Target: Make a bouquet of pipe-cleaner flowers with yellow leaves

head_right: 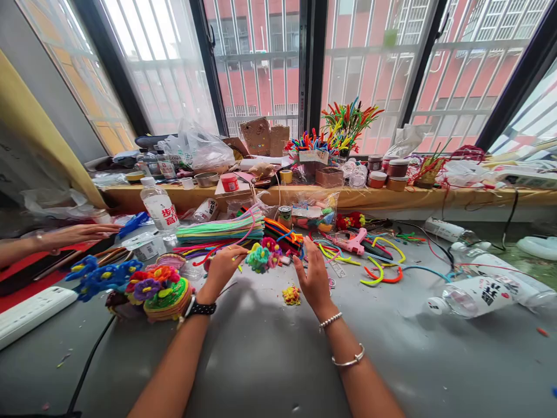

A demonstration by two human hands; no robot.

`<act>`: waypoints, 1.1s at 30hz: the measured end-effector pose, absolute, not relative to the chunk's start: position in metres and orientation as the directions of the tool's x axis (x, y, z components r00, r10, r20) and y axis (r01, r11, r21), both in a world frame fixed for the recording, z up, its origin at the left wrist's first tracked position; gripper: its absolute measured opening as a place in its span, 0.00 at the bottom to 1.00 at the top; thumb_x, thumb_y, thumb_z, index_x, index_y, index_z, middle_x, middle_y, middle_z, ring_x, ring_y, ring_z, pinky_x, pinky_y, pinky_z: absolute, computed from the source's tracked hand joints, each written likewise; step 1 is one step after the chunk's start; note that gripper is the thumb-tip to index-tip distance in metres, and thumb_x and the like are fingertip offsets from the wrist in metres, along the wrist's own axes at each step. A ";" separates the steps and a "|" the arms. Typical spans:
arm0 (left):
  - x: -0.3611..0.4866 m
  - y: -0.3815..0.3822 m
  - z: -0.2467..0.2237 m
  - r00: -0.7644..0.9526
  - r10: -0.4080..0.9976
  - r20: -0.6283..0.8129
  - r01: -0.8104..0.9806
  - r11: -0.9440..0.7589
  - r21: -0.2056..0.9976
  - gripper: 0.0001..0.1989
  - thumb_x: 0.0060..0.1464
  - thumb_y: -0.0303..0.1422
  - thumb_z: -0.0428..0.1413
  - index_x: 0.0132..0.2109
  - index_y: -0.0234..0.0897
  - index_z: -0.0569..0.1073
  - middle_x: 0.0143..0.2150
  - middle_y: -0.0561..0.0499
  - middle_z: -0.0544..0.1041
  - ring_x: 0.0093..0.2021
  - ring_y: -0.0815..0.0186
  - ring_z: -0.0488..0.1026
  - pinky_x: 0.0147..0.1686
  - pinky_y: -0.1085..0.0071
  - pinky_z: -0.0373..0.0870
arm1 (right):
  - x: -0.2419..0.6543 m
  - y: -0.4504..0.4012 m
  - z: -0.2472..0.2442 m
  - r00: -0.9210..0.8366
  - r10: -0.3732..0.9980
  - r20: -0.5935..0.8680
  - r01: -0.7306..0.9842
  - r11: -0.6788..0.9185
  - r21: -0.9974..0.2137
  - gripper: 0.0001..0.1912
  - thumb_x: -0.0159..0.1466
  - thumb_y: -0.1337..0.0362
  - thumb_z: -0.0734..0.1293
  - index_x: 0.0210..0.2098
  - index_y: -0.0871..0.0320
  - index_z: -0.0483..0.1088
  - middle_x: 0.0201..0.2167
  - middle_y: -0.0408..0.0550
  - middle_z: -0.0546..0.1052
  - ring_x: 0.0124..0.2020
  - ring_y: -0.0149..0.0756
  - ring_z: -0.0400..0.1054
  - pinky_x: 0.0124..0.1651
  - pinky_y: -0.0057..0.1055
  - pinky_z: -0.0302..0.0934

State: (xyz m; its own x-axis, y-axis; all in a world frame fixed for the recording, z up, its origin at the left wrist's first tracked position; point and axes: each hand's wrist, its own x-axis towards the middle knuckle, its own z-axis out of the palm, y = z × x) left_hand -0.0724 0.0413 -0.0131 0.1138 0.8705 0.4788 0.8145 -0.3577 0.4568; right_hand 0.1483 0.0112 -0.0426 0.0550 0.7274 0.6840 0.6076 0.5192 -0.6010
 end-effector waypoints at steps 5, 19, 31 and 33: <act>-0.091 0.042 -0.003 0.166 0.890 0.426 0.842 -0.352 0.408 0.09 0.45 0.27 0.51 0.29 0.42 0.77 0.32 0.50 0.78 0.33 0.63 0.72 0.34 0.72 0.63 | 0.153 0.016 -0.044 0.166 0.821 0.546 0.471 0.421 -0.775 0.25 0.61 0.55 0.55 0.55 0.59 0.53 0.53 0.56 0.60 0.50 0.42 0.59 0.46 0.42 0.60; -0.097 0.026 0.007 0.154 0.978 0.138 0.988 -0.151 -0.026 0.13 0.49 0.29 0.48 0.35 0.41 0.77 0.37 0.48 0.77 0.38 0.58 0.73 0.32 0.70 0.65 | 0.156 0.022 -0.051 0.249 0.850 0.464 0.430 0.332 -0.840 0.24 0.61 0.53 0.54 0.51 0.61 0.57 0.50 0.57 0.62 0.45 0.41 0.63 0.47 0.43 0.58; -0.104 0.031 0.002 0.079 0.997 -0.023 0.991 -0.076 0.114 0.12 0.44 0.26 0.49 0.32 0.38 0.77 0.36 0.46 0.77 0.40 0.58 0.71 0.37 0.69 0.65 | 0.158 0.025 -0.057 0.227 0.853 0.471 0.490 0.318 -0.812 0.22 0.61 0.53 0.54 0.48 0.62 0.59 0.47 0.57 0.65 0.46 0.42 0.62 0.48 0.43 0.57; -0.110 0.034 -0.002 0.074 0.997 -0.024 0.988 -0.070 0.136 0.11 0.45 0.28 0.50 0.33 0.39 0.77 0.37 0.48 0.77 0.41 0.60 0.71 0.39 0.70 0.65 | 0.157 0.025 -0.058 0.225 0.851 0.474 0.495 0.320 -0.808 0.23 0.60 0.53 0.55 0.48 0.62 0.59 0.47 0.57 0.65 0.46 0.42 0.62 0.47 0.43 0.58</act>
